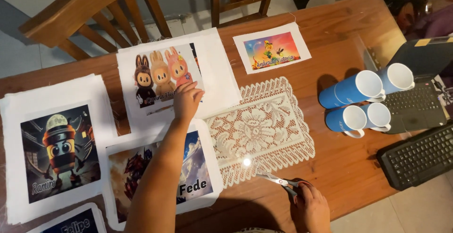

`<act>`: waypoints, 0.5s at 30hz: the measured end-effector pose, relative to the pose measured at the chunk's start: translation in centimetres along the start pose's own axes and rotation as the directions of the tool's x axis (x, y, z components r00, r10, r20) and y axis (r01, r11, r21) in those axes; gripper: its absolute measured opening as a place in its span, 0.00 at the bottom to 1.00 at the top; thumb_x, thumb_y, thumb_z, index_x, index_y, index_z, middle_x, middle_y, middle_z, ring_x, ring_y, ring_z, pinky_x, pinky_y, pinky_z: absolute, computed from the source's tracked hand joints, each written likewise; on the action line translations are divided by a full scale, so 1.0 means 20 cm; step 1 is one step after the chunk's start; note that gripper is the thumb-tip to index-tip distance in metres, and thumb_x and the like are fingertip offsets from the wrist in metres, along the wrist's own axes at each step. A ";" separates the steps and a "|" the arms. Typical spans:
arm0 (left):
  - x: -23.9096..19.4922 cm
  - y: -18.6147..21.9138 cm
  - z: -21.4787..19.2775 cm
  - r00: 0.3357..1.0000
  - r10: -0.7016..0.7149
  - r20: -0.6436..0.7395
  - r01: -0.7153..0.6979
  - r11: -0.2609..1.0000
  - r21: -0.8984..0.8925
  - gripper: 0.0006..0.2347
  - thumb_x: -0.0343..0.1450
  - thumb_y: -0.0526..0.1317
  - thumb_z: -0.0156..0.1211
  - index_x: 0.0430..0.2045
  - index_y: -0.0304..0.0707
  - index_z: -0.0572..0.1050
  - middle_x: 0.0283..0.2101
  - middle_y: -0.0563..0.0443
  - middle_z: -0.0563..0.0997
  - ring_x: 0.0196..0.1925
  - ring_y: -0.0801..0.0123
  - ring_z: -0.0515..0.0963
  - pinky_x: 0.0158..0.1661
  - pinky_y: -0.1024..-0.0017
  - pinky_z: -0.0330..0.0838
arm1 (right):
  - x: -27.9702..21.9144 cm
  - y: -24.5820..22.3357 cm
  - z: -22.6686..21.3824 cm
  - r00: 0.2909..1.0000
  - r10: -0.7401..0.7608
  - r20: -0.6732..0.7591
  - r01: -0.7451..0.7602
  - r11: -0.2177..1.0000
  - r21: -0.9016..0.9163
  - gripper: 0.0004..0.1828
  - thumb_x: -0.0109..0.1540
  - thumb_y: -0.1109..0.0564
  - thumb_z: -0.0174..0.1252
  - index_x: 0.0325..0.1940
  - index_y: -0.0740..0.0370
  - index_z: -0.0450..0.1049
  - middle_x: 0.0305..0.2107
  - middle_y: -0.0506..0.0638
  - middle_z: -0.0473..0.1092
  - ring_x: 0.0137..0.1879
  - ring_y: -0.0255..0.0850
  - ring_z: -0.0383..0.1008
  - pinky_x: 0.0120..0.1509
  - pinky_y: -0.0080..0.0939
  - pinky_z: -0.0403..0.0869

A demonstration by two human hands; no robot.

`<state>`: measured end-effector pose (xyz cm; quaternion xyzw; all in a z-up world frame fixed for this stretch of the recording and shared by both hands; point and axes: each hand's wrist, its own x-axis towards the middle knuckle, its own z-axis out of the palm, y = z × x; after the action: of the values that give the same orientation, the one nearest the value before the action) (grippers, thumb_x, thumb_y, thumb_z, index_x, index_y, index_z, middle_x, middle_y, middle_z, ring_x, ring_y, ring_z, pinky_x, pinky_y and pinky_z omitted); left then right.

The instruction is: The person plugs in a heat press machine and then moves to a table to cut out printed images. Using scissors, they trim the edges of several printed designs, including one of a cartoon character and another of a robot, placing the cut pieces on the table.

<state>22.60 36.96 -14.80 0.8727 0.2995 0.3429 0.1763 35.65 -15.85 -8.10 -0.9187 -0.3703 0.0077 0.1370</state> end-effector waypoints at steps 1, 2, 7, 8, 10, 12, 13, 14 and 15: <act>0.01 0.00 0.00 1.000 0.002 -0.013 -0.002 1.000 0.009 0.06 0.70 0.42 0.69 0.32 0.41 0.86 0.50 0.46 0.85 0.55 0.53 0.78 0.56 0.59 0.70 | 0.00 0.01 0.01 1.000 -0.014 0.002 0.014 1.000 0.001 0.25 0.50 0.54 0.62 0.53 0.52 0.75 0.51 0.46 0.76 0.50 0.50 0.77 0.55 0.51 0.75; 0.01 -0.01 0.00 1.000 0.004 -0.027 -0.004 1.000 0.018 0.07 0.69 0.43 0.70 0.31 0.40 0.86 0.48 0.47 0.85 0.53 0.54 0.79 0.55 0.59 0.71 | 0.00 0.02 0.01 1.000 -0.028 0.003 0.028 1.000 0.001 0.26 0.49 0.54 0.63 0.53 0.53 0.75 0.51 0.46 0.75 0.49 0.50 0.77 0.55 0.51 0.75; 0.05 -0.02 0.01 0.995 -0.024 0.100 0.005 0.984 0.178 0.24 0.55 0.49 0.80 0.43 0.43 0.82 0.52 0.54 0.79 0.54 0.53 0.73 0.56 0.58 0.66 | -0.03 0.16 0.12 0.997 -0.032 0.067 0.033 0.999 -0.003 0.29 0.50 0.50 0.63 0.56 0.52 0.74 0.52 0.47 0.74 0.52 0.48 0.77 0.58 0.48 0.75; 0.06 -0.02 0.01 0.988 -0.059 0.140 0.025 0.972 0.232 0.28 0.51 0.54 0.81 0.43 0.47 0.81 0.51 0.58 0.78 0.54 0.55 0.72 0.55 0.59 0.63 | -0.04 0.19 0.13 0.996 -0.021 0.085 0.023 0.999 -0.024 0.30 0.49 0.50 0.63 0.56 0.51 0.74 0.53 0.46 0.74 0.53 0.48 0.77 0.58 0.48 0.75; 0.08 -0.01 0.00 0.985 -0.055 0.164 0.012 0.968 0.252 0.25 0.52 0.53 0.78 0.42 0.48 0.81 0.51 0.59 0.77 0.53 0.55 0.72 0.52 0.58 0.64 | -0.04 0.17 0.12 0.997 -0.006 0.079 0.008 1.000 -0.025 0.29 0.50 0.50 0.63 0.56 0.51 0.75 0.52 0.45 0.74 0.53 0.47 0.77 0.58 0.47 0.75; 0.09 -0.02 0.01 0.981 -0.051 0.187 -0.002 0.962 0.273 0.23 0.53 0.51 0.75 0.41 0.48 0.80 0.51 0.59 0.77 0.52 0.55 0.72 0.49 0.57 0.65 | -0.04 0.16 0.12 0.997 0.008 0.073 -0.007 1.000 -0.025 0.28 0.50 0.50 0.62 0.56 0.51 0.75 0.51 0.45 0.75 0.52 0.47 0.77 0.58 0.47 0.76; 0.09 -0.04 0.02 0.984 -0.035 0.174 -0.013 0.964 0.267 0.18 0.56 0.49 0.74 0.38 0.50 0.81 0.50 0.60 0.77 0.53 0.55 0.72 0.48 0.56 0.66 | -0.04 0.15 0.12 0.996 0.022 0.083 -0.021 1.000 -0.018 0.28 0.51 0.50 0.62 0.56 0.51 0.75 0.52 0.45 0.75 0.53 0.47 0.77 0.58 0.47 0.76; 0.09 -0.06 0.02 0.987 -0.020 0.162 -0.024 0.965 0.261 0.14 0.59 0.47 0.73 0.35 0.51 0.82 0.48 0.61 0.78 0.53 0.55 0.72 0.46 0.54 0.67 | -0.04 0.15 0.12 0.995 0.036 0.093 -0.035 0.999 -0.012 0.28 0.51 0.50 0.63 0.56 0.51 0.75 0.52 0.44 0.74 0.54 0.46 0.77 0.59 0.47 0.76; 0.08 -0.07 0.03 0.986 -0.017 0.163 -0.026 0.965 0.261 0.14 0.59 0.47 0.73 0.35 0.51 0.82 0.48 0.61 0.78 0.53 0.55 0.72 0.46 0.54 0.67 | -0.03 0.16 0.12 0.995 0.039 0.093 -0.038 0.999 -0.011 0.28 0.51 0.50 0.63 0.56 0.51 0.75 0.52 0.44 0.74 0.54 0.46 0.77 0.59 0.47 0.76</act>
<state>23.46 39.01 -15.08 0.9143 0.3245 0.2276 0.0827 37.01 -17.90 -11.18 -0.9249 -0.3587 0.0512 0.1152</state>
